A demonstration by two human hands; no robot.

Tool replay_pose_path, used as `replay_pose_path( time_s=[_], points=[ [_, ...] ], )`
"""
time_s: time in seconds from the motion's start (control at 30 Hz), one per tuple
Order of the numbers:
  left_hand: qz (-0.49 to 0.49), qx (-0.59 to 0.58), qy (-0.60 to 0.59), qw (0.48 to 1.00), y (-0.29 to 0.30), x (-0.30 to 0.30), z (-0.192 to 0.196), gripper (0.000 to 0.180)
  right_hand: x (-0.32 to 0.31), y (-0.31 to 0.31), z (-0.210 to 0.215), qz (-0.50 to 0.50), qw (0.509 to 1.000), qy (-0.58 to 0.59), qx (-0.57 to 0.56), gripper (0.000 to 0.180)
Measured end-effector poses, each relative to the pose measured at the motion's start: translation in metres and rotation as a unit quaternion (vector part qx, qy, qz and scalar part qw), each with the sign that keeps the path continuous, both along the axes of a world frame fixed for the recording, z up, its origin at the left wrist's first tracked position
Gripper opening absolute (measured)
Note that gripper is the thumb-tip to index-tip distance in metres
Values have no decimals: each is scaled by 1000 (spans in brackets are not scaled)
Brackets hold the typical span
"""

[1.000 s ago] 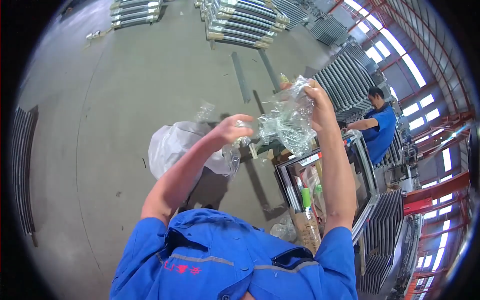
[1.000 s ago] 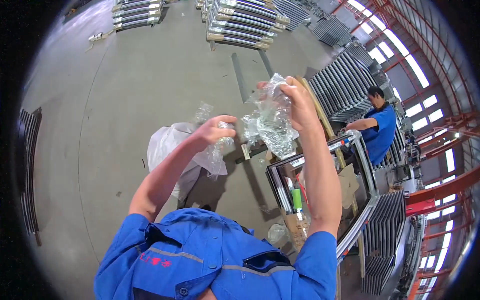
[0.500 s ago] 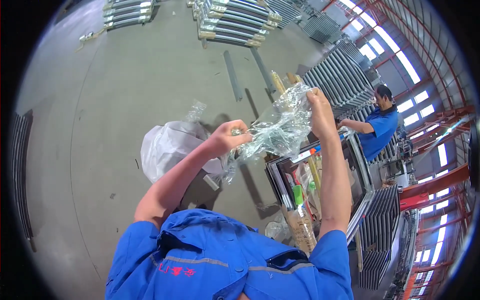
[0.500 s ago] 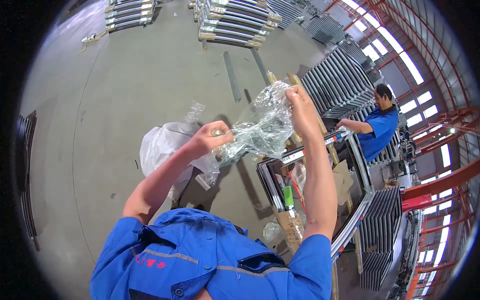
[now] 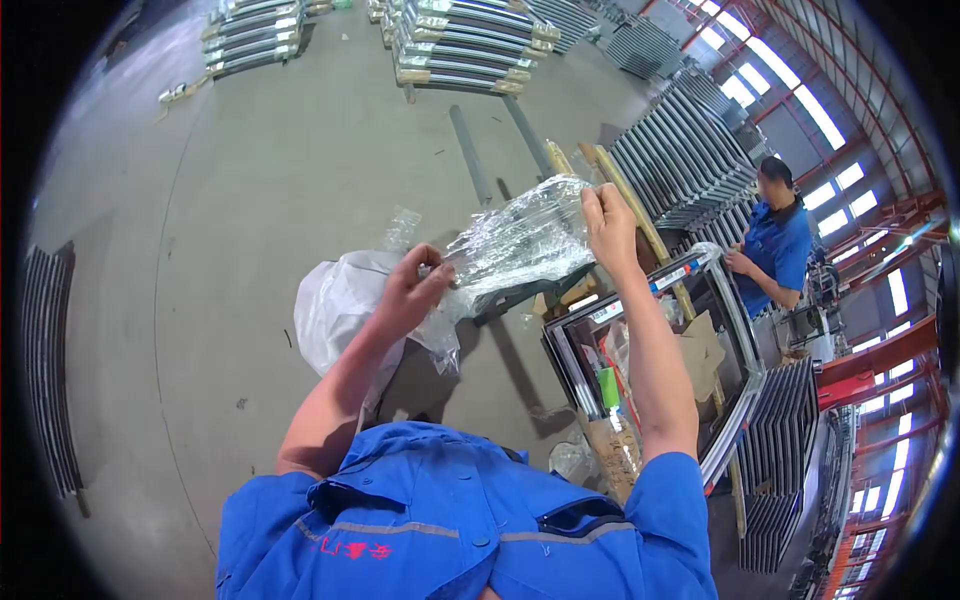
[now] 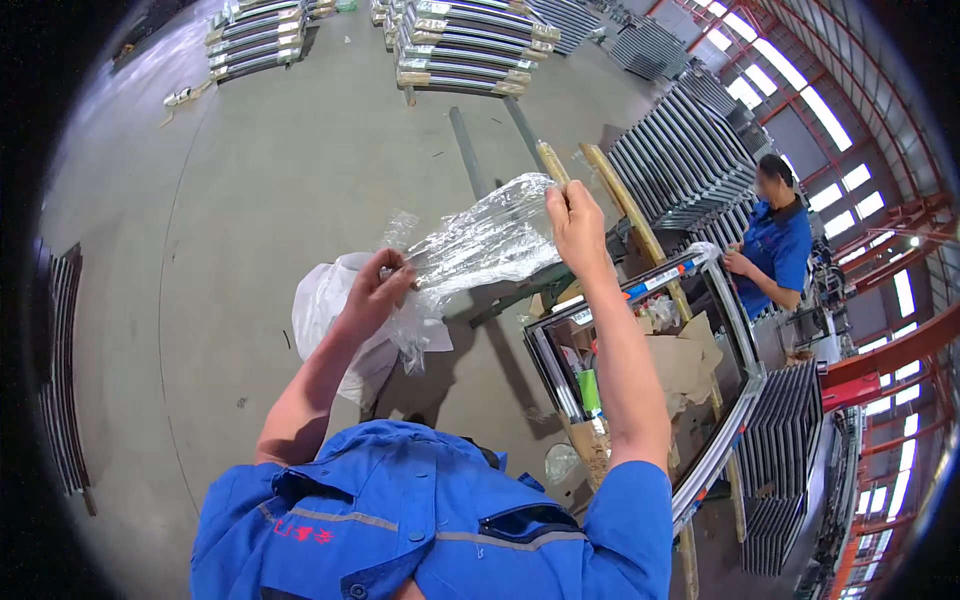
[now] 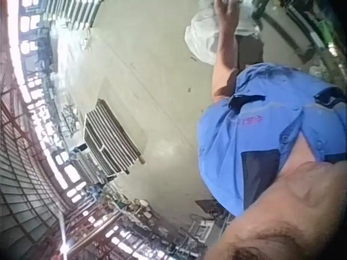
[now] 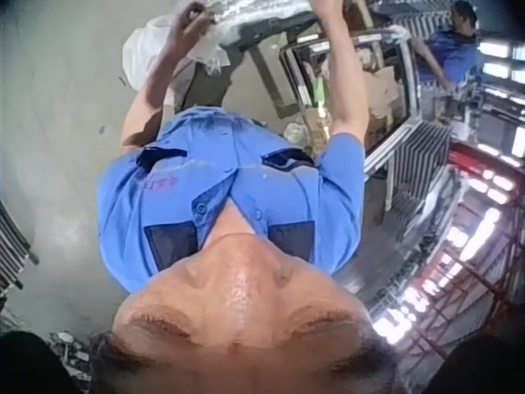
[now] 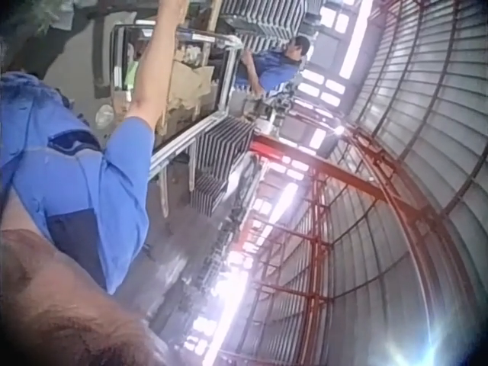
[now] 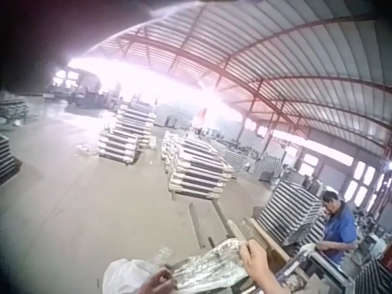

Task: Wrapping protective plastic and green adhesive tape around the corners and frame members of a large metal assembly.

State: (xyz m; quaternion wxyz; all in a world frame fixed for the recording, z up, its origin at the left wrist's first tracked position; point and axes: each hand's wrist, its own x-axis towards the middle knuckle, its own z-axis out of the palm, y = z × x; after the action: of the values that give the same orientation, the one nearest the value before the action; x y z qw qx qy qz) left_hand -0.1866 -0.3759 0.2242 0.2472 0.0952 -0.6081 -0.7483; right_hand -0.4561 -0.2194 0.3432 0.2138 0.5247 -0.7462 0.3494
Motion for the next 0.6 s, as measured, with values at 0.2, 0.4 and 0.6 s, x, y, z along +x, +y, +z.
replay_pose_path(
  time_s=[0.2,0.4,0.6],
  points=[
    [22,41,71,996,-16,-12,12,14,15,14,24,41,862,-504,29,22],
    [-53,167,143,974,-37,-23,14,14,-1,41,-3,90,791,-601,60,70],
    [-89,211,128,965,-49,-39,-25,13,26,58,-29,132,690,-707,85,37]
  ],
)
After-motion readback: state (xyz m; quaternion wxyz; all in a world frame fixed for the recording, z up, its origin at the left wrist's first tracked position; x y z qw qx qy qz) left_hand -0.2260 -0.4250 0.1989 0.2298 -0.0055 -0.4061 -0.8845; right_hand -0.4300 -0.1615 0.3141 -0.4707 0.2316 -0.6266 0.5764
